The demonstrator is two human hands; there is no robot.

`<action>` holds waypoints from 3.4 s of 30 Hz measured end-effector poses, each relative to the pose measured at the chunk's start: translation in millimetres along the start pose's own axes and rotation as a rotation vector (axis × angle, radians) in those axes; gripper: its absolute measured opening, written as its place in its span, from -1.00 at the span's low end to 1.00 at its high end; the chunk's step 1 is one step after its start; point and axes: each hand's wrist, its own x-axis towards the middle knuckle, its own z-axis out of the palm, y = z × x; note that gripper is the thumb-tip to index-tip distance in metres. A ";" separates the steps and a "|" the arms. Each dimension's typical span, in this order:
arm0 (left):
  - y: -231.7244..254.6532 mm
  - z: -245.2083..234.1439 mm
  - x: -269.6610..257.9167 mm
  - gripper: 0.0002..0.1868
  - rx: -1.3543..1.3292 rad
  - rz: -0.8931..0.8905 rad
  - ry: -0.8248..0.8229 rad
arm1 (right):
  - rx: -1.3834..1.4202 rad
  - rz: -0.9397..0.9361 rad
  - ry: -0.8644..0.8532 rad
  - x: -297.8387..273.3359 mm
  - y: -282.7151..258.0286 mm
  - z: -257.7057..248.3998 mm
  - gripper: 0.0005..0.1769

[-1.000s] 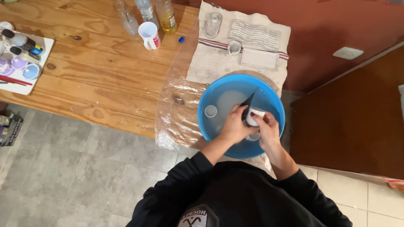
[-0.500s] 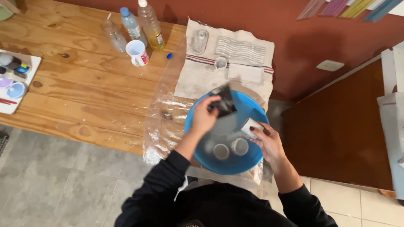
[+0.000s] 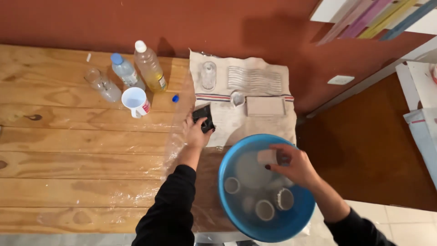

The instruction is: Cleaning and wiping small ceramic or plastic containers in a basin of water.

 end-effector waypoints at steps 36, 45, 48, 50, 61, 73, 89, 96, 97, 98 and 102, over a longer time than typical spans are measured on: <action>-70.8 5.5 4.0 0.18 -0.006 0.016 -0.555 | -1.139 -0.105 -0.459 252.3 -27.7 180.4 -0.42; -74.4 11.3 -0.2 0.21 0.004 0.027 -0.538 | -1.073 -0.424 -0.484 257.0 -11.4 172.6 -0.38; -74.6 13.8 1.7 0.20 0.021 0.018 -0.548 | -1.067 -0.409 -0.453 264.5 4.9 170.0 -0.39; -74.0 13.9 -0.4 0.20 0.023 0.014 -0.552 | -1.045 -0.513 -0.477 265.3 9.2 170.3 -0.39; -69.9 10.5 6.5 0.20 0.061 0.011 -0.580 | -1.002 -0.556 -0.507 267.7 4.8 169.7 -0.35; -70.1 13.2 2.3 0.23 0.091 0.014 -0.570 | -1.014 -0.455 -0.457 259.1 0.7 172.5 -0.42; -71.9 9.4 3.6 0.24 0.065 -0.011 -0.584 | -1.056 -0.455 -0.460 263.3 -3.3 176.7 -0.46; -73.0 10.1 6.3 0.24 0.039 -0.018 -0.594 | -1.045 -0.467 -0.471 257.4 -2.2 176.7 -0.39; -73.8 12.2 4.7 0.24 0.038 -0.020 -0.592 | -1.047 -0.468 -0.473 259.3 -2.6 175.5 -0.39; -74.5 14.1 3.2 0.25 0.035 -0.010 -0.574 | -1.043 -0.470 -0.477 261.0 -3.2 174.1 -0.38; -80.0 21.5 -2.3 0.24 0.053 0.021 -0.532 | -1.057 -0.447 -0.466 261.2 -3.7 179.3 -0.38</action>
